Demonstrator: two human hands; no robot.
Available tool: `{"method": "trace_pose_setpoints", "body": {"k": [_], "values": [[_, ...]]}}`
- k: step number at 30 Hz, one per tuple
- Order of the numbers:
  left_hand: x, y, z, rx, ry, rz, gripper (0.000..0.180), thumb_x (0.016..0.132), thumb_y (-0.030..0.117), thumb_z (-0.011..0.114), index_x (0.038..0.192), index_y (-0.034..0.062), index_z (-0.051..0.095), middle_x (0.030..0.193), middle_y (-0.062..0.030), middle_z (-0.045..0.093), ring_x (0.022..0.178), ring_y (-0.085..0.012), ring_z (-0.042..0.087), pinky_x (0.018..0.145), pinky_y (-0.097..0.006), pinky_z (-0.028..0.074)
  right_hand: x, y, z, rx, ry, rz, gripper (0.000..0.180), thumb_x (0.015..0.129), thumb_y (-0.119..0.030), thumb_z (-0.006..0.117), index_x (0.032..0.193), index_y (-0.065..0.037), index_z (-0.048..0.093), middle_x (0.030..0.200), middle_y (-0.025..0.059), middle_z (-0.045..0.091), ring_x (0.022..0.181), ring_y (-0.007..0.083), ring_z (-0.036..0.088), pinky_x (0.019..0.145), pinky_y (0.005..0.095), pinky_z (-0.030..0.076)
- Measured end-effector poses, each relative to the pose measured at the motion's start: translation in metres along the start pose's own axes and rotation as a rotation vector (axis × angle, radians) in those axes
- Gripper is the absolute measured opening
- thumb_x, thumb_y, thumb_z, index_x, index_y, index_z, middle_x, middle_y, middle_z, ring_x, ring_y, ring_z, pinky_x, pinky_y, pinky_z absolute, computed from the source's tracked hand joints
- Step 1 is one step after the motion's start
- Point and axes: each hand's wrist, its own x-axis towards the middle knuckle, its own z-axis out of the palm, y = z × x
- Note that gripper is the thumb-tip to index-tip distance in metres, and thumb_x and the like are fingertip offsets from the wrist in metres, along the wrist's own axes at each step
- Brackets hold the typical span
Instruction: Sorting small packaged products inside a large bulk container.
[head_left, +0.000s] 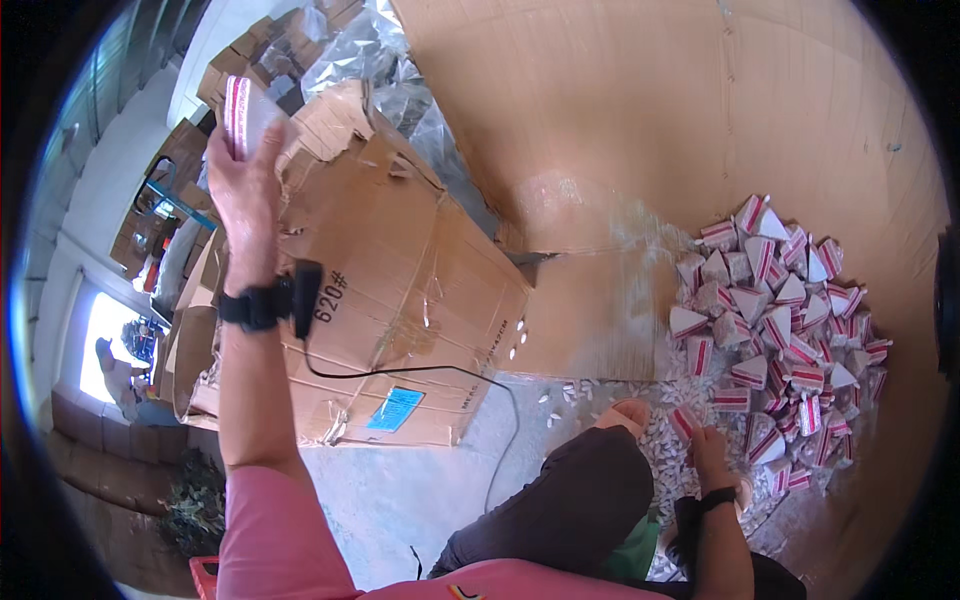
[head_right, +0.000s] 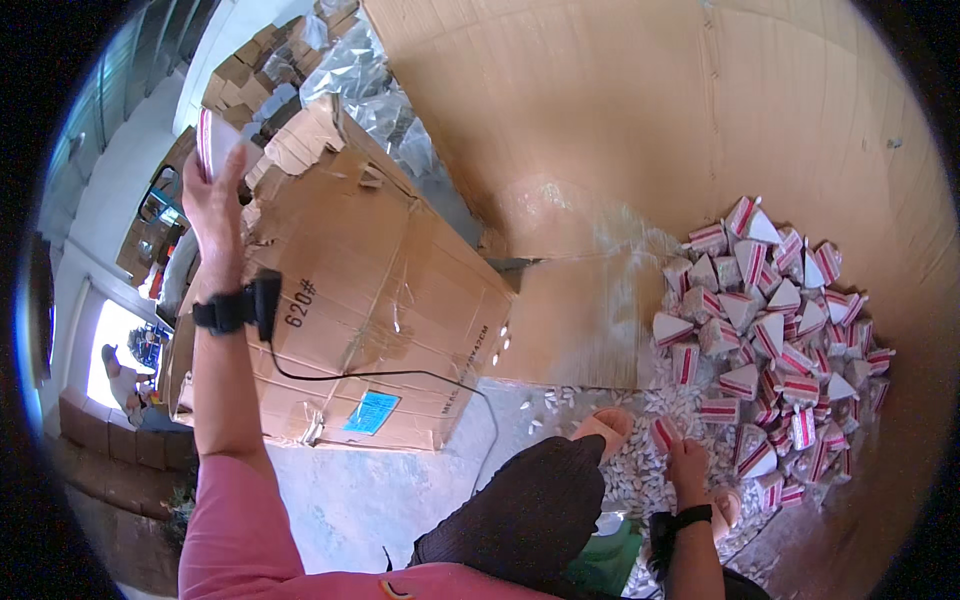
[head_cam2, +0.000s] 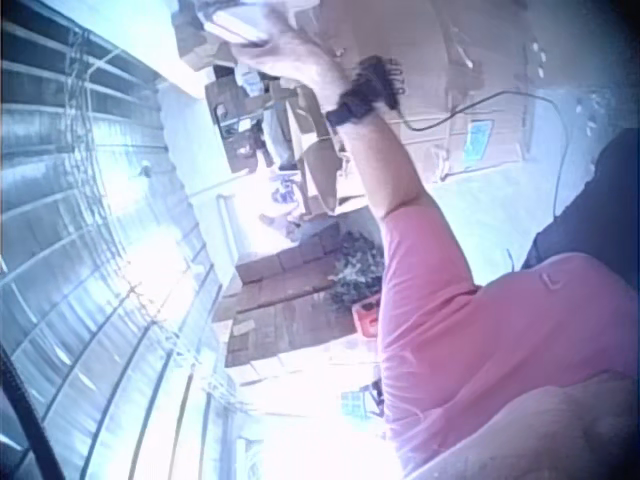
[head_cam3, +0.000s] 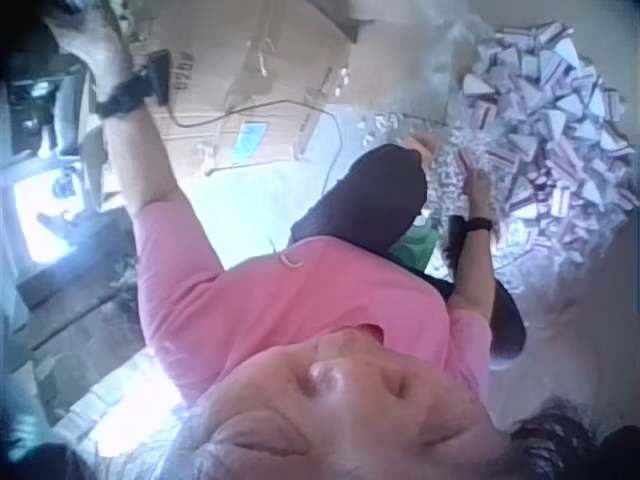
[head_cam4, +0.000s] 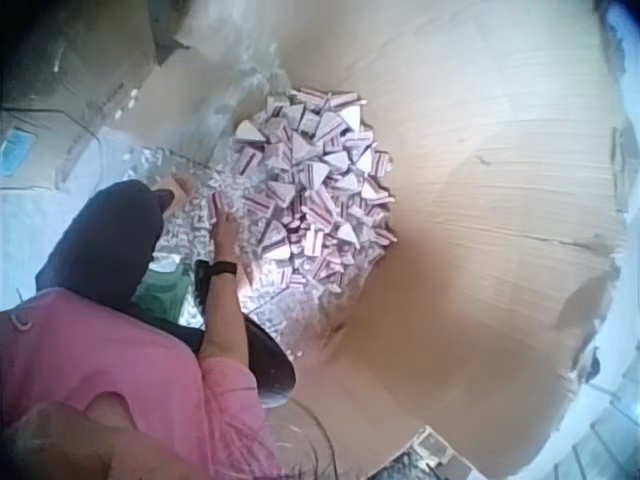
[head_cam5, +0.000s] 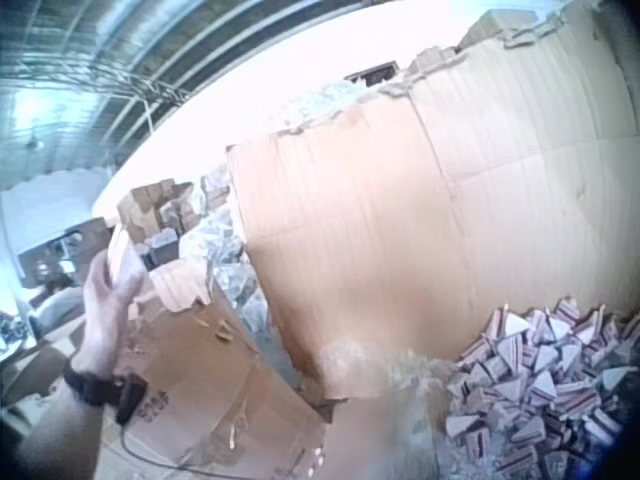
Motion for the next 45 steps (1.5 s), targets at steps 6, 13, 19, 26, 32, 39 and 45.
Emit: {"method": "trace_pose_setpoints", "body": {"k": [6, 13, 19, 26, 32, 39, 45], "values": [[-0.028, 0.004, 0.019, 0.365, 0.073, 0.317, 0.057, 0.072, 0.028, 0.062, 0.117, -0.0002, 0.042, 0.119, -0.0184, 0.042, 0.114, -0.0274, 0.038, 0.093, -0.036, 0.032, -0.001, -0.021, 0.000, -0.209, 0.036, -0.177, 0.031, 0.080, -0.025, 0.047, 0.066, 0.001, 0.054, 0.050, 0.0088, 0.052, 0.040, 0.0159, 0.051, 0.038, 0.0288, 0.042], [-0.212, 0.102, 0.091, -0.635, -1.303, -0.078, 0.043, 0.084, 0.030, 0.049, 0.118, 0.0045, 0.043, 0.108, -0.0067, 0.049, 0.098, -0.0154, 0.047, 0.083, -0.027, 0.038, -0.013, -0.103, 0.013, 0.234, -0.254, -0.384, 0.020, 0.081, -0.019, 0.049, 0.069, -0.002, 0.050, 0.058, 0.0016, 0.047, 0.053, 0.0090, 0.049, 0.045, 0.0242, 0.040], [-0.310, 0.141, 0.149, -1.266, -1.676, -1.092, 0.039, 0.082, 0.032, 0.051, 0.105, 0.0012, 0.051, 0.094, -0.0098, 0.056, 0.088, -0.0171, 0.054, 0.073, -0.029, 0.044, -0.033, -0.150, 0.017, 0.346, -0.348, -0.326, 0.022, 0.081, -0.019, 0.050, 0.069, -0.001, 0.051, 0.058, 0.0033, 0.049, 0.055, 0.0121, 0.052, 0.049, 0.0274, 0.041], [-0.341, 0.165, 0.171, -0.702, -1.501, -0.659, 0.030, 0.074, 0.022, 0.058, 0.095, 0.0007, 0.051, 0.081, -0.0067, 0.053, 0.074, -0.0118, 0.054, 0.067, -0.026, 0.044, -0.005, -0.119, 0.036, -0.380, 0.115, -0.459, 0.026, 0.078, -0.021, 0.048, 0.070, 0.002, 0.057, 0.064, 0.0192, 0.055, 0.060, 0.0373, 0.053, 0.061, 0.0402, 0.045], [-0.367, 0.150, 0.192, -0.759, -1.224, -0.242, 0.026, 0.069, 0.018, 0.058, 0.089, 0.0043, 0.051, 0.077, -0.0046, 0.051, 0.064, -0.0123, 0.051, 0.058, -0.026, 0.042, 0.040, -0.055, 0.017, -0.962, 0.172, -0.316, 0.033, 0.075, -0.016, 0.049, 0.107, -0.004, 0.051, 0.108, 0.0158, 0.051, 0.103, 0.0313, 0.047, 0.076, 0.0444, 0.042], [-0.386, 0.155, 0.198, -0.846, -1.729, -0.756, 0.018, 0.074, 0.020, 0.054, 0.083, 0.0050, 0.052, 0.075, -0.0023, 0.053, 0.068, -0.0114, 0.051, 0.067, -0.024, 0.042, 0.079, -0.002, -0.065, -1.286, 0.343, -0.319, 0.034, 0.077, -0.011, 0.046, 0.111, -0.007, 0.046, 0.115, 0.0148, 0.043, 0.102, 0.0305, 0.044, 0.078, 0.0455, 0.040], [-0.394, 0.148, 0.199, -0.932, -1.850, -0.774, 0.035, 0.080, 0.037, 0.049, 0.090, 0.0033, 0.054, 0.081, -0.0045, 0.055, 0.077, -0.0131, 0.052, 0.073, -0.025, 0.040, 0.080, 0.006, -0.060, -1.070, 0.345, -0.195, 0.025, 0.073, -0.005, 0.049, 0.098, -0.001, 0.048, 0.096, 0.0144, 0.046, 0.091, 0.0316, 0.047, 0.073, 0.0356, 0.045]]}}
